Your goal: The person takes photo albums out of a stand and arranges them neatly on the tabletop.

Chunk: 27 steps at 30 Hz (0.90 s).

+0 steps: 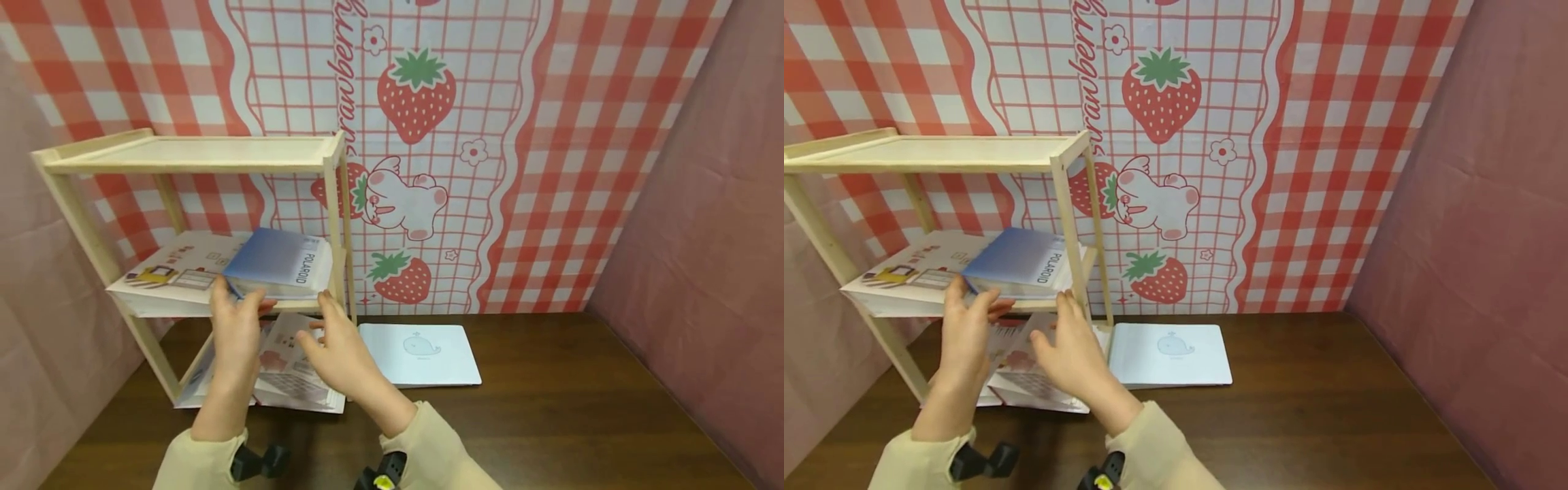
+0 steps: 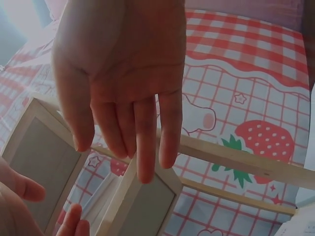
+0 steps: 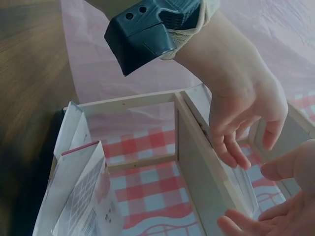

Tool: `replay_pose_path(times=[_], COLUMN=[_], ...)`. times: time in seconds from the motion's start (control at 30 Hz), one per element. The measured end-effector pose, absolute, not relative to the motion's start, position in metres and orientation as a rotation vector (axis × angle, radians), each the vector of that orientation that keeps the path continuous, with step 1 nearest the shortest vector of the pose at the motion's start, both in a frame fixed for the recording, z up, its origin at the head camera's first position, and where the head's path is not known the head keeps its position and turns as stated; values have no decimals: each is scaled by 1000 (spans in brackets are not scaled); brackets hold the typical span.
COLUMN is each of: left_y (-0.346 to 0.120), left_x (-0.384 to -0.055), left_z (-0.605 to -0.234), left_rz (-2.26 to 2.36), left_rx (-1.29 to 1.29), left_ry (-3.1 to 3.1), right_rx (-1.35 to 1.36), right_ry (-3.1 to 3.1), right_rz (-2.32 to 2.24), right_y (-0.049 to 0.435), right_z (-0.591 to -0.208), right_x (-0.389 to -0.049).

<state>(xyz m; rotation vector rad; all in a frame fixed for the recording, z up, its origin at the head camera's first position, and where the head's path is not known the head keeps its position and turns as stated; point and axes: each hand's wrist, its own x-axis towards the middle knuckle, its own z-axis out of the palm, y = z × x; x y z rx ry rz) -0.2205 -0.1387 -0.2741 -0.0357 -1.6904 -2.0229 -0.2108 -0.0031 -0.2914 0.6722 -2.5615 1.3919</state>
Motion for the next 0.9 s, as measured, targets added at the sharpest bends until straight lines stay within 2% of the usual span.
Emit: replay_pose_path(times=[0.47,0.67,0.9], left_y=[-135,-134,-140], left_x=[-204,-197,-206], left_z=[-264,-270,-290], left_rz=[-2024,-2053,-2019], left_rx=[-3,65,39], left_ry=[-1734,-1649,-1540], right_rx=[699,696,732], right_ry=[-2476,-2453,-2363], right_rz=[1307,1233,1247], right_y=[1,2,4], right_z=[-293,-297,-302], right_x=[-209,-202,-198])
